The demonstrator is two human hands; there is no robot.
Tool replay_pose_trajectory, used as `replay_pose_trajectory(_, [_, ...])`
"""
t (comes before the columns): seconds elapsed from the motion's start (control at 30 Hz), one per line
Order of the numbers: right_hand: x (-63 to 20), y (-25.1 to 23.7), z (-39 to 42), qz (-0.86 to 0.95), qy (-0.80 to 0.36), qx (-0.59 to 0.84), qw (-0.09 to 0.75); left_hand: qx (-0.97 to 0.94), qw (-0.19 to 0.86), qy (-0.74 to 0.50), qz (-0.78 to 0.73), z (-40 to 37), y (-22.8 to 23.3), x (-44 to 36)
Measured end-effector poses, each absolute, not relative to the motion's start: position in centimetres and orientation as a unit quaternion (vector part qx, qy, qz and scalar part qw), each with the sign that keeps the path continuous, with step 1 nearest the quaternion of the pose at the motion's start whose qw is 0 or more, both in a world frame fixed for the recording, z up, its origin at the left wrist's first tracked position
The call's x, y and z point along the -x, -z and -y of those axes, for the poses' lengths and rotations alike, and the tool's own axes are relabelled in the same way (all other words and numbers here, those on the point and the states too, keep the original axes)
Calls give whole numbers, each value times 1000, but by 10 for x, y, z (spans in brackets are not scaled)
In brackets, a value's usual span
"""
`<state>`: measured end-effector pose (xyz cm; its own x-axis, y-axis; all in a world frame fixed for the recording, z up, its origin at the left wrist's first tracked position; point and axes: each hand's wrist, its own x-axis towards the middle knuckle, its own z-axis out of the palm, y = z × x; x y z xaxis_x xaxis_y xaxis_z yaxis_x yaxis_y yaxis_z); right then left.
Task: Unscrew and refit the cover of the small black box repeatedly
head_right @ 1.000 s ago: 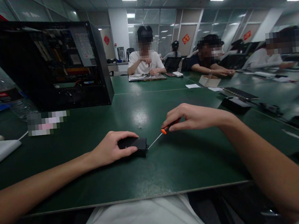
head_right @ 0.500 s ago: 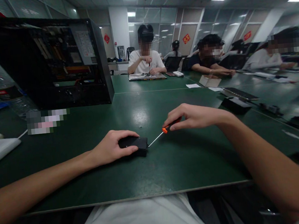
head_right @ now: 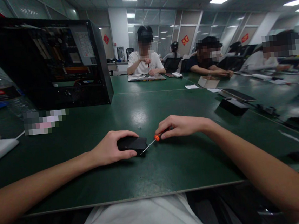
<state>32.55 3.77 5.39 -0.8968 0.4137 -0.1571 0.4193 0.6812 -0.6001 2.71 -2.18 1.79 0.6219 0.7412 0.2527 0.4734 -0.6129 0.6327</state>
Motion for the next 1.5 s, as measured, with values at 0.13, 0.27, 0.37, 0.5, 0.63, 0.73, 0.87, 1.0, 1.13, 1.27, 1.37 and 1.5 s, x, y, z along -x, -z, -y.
replay_pose_trajectory(0.13, [-323, -56, -35, -924, 315, -215, -15, -862, 233, -242, -381, 25, -19, -29])
replay_pose_trajectory(0.27, [-321, -59, -29, -934, 286, -213, -28, -865, 183, -244, -397, 28, -21, -31])
replay_pose_trajectory(0.37, [-319, -58, -27, -936, 276, -215, -33, -868, 172, -243, -398, 31, -22, -32])
replay_pose_trajectory(0.5, [-319, -55, -26, -930, 290, -223, -33, -873, 163, -247, -387, 34, -22, -33])
replay_pose_trajectory(0.63, [-318, -48, -30, -926, 299, -229, -32, -875, 149, -258, -381, 34, -20, -34])
replay_pose_trajectory(0.73, [-317, -42, -33, -935, 281, -215, -38, -880, 130, -253, -380, 33, -18, -33])
replay_pose_trajectory(0.87, [-314, -38, -34, -955, 161, -230, -94, -889, 105, -250, -369, 32, -15, -33])
replay_pose_trajectory(1.0, [-311, -38, -31, -963, 117, -214, -114, -895, 120, -250, -349, 30, -14, -33])
replay_pose_trajectory(1.13, [-308, -38, -27, -963, 134, -208, -108, -893, 160, -256, -333, 28, -15, -30])
replay_pose_trajectory(1.27, [-308, -36, -28, -959, 135, -216, -125, -889, 201, -251, -327, 25, -20, -26])
replay_pose_trajectory(1.37, [-308, -34, -30, -955, 145, -218, -141, -886, 211, -256, -324, 22, -22, -22])
replay_pose_trajectory(1.5, [-306, -28, -31, -949, 168, -228, -141, -870, 225, -268, -349, 18, -20, -17])
